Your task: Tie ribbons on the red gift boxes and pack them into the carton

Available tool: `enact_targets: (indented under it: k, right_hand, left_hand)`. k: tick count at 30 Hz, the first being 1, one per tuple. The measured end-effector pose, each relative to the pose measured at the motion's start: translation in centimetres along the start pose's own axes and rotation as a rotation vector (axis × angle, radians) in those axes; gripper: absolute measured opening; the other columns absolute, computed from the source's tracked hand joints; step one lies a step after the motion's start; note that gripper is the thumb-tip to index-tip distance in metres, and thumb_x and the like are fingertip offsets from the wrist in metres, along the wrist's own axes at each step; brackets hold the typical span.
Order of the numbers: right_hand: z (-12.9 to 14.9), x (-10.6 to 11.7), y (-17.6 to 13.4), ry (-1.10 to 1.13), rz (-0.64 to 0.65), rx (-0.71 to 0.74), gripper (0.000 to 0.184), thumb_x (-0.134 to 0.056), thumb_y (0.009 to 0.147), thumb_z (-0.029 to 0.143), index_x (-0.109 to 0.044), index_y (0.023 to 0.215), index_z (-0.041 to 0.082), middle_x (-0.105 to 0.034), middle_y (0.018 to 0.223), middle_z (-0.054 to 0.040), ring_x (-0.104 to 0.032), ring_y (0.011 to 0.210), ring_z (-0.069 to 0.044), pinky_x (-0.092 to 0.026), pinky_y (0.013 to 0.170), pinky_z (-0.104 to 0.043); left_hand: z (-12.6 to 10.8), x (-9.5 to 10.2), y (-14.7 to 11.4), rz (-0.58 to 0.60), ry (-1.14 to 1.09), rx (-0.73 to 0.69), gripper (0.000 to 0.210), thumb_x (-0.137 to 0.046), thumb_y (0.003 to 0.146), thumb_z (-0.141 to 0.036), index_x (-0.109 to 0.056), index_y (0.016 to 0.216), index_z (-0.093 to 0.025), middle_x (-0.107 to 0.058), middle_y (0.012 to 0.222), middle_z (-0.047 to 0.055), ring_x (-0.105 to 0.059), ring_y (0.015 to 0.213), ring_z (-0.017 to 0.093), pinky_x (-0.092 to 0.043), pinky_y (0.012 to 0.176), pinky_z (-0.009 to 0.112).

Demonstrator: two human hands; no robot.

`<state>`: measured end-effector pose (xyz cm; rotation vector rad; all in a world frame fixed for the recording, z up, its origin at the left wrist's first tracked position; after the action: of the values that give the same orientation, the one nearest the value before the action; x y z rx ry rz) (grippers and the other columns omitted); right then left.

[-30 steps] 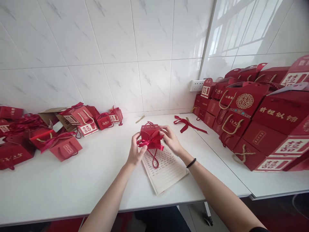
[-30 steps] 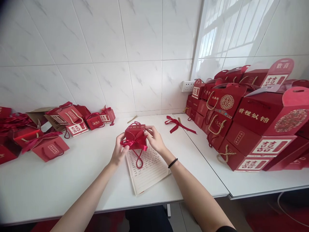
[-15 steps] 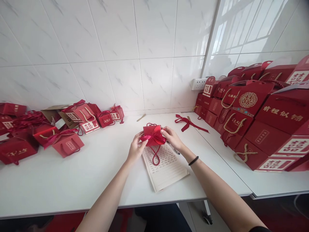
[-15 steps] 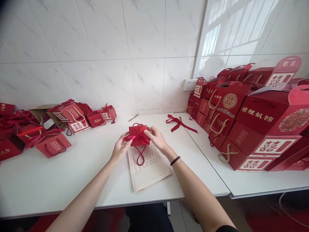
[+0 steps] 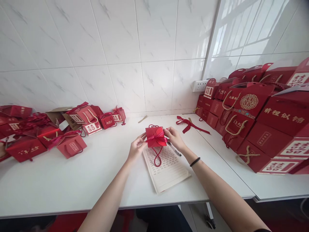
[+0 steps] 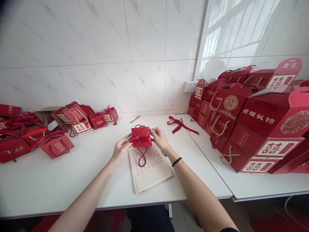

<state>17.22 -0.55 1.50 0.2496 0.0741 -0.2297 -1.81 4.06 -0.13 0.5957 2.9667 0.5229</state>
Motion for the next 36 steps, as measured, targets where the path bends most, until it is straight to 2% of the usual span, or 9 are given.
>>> enact_targets:
  k: [4,11,13,17,22,26,31,34,36]
  right_hand:
    - [0.0,0.0,0.0,0.037,-0.003,-0.041,0.057,-0.066,0.060,0.069,-0.043,0.070,0.019,-0.057,0.081,-0.0007,-0.056,0.081,-0.016,-0.052,0.067,-0.028]
    - [0.1,-0.1,-0.2,0.056,-0.020,-0.054,0.055,-0.063,0.065,0.069,-0.040,0.075,0.020,-0.057,0.090,-0.0019,-0.058,0.087,-0.018,-0.050,0.069,-0.029]
    - [0.1,0.0,-0.3,0.022,0.023,-0.023,0.053,-0.060,0.069,0.068,-0.039,0.075,0.020,-0.056,0.090,-0.0014,-0.057,0.088,-0.017,-0.049,0.073,-0.030]
    - [0.2,-0.1,-0.6,-0.144,0.133,0.077,0.048,-0.058,0.075,0.063,-0.039,0.072,0.020,-0.051,0.077,0.0005,-0.053,0.080,-0.017,-0.046,0.076,-0.033]
    - [0.5,-0.9,-0.9,-0.287,0.280,0.192,0.035,-0.060,0.078,0.050,-0.055,0.089,0.016,-0.059,0.096,-0.0054,-0.054,0.091,-0.021,-0.042,0.083,-0.035]
    - [0.4,-0.8,-0.6,-0.310,0.218,0.153,0.030,-0.061,0.077,0.045,-0.054,0.075,0.016,-0.060,0.085,-0.0036,-0.054,0.081,-0.018,-0.041,0.076,-0.032]
    - [-0.1,-0.3,-0.2,-0.138,0.176,0.041,0.038,-0.066,0.071,0.051,-0.050,0.068,0.016,-0.056,0.071,0.0000,-0.051,0.067,-0.014,-0.041,0.065,-0.028]
    - [-0.4,-0.2,0.0,-0.074,0.139,0.010,0.044,-0.068,0.066,0.057,-0.049,0.070,0.017,-0.056,0.073,0.0001,-0.053,0.068,-0.013,-0.043,0.065,-0.028]
    - [-0.5,-0.1,0.2,-0.032,0.112,-0.016,0.049,-0.069,0.062,0.060,-0.048,0.071,0.017,-0.057,0.077,0.0001,-0.054,0.070,-0.013,-0.045,0.067,-0.028]
  left_hand:
    - [0.7,0.2,0.1,0.002,-0.052,-0.005,0.026,-0.065,0.068,-0.029,-0.045,0.055,-0.016,-0.054,0.131,0.011,-0.048,0.123,0.030,-0.034,0.104,0.045]
    - [0.5,0.0,0.0,-0.031,-0.054,0.012,0.025,-0.064,0.063,-0.027,-0.042,0.060,-0.018,-0.059,0.121,0.012,-0.053,0.116,0.030,-0.041,0.095,0.041]
    - [0.2,-0.1,-0.2,-0.037,-0.052,-0.009,0.024,-0.065,0.061,-0.026,-0.044,0.068,-0.018,-0.057,0.123,0.011,-0.054,0.114,0.029,-0.045,0.089,0.039]
    - [-0.1,-0.5,-0.6,-0.029,0.068,-0.099,0.026,-0.066,0.064,-0.032,-0.049,0.078,-0.018,-0.045,0.129,0.012,-0.048,0.120,0.029,-0.050,0.082,0.036]
    - [-0.2,-0.7,-0.7,-0.104,0.242,-0.154,0.028,-0.061,0.073,-0.045,-0.053,0.075,-0.018,-0.048,0.120,0.012,-0.044,0.122,0.028,-0.053,0.079,0.035]
    - [-0.2,-0.5,-0.4,-0.138,0.259,-0.177,0.031,-0.057,0.078,-0.049,-0.056,0.076,-0.018,-0.052,0.118,0.012,-0.048,0.119,0.026,-0.053,0.078,0.034]
    - [0.3,-0.2,0.0,-0.146,0.183,-0.134,0.035,-0.062,0.074,-0.052,-0.063,0.079,-0.017,-0.055,0.119,0.012,-0.049,0.120,0.027,-0.049,0.091,0.036]
    - [0.5,0.1,0.3,-0.119,0.050,-0.062,0.039,-0.069,0.068,-0.053,-0.066,0.079,-0.016,-0.054,0.123,0.012,-0.048,0.122,0.029,-0.042,0.100,0.039]
    - [0.6,0.2,0.4,-0.076,-0.062,-0.012,0.042,-0.072,0.064,-0.054,-0.067,0.079,-0.015,-0.050,0.129,0.013,-0.046,0.124,0.031,-0.041,0.101,0.041]
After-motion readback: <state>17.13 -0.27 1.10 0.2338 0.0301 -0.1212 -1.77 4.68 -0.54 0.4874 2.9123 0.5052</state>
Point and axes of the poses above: each hand's wrist, its own y-axis towards the middle knuckle, its own x-axis out of the back of the hand, z = x × y, the point moved 2 cm from there along y, towards the middle knuckle
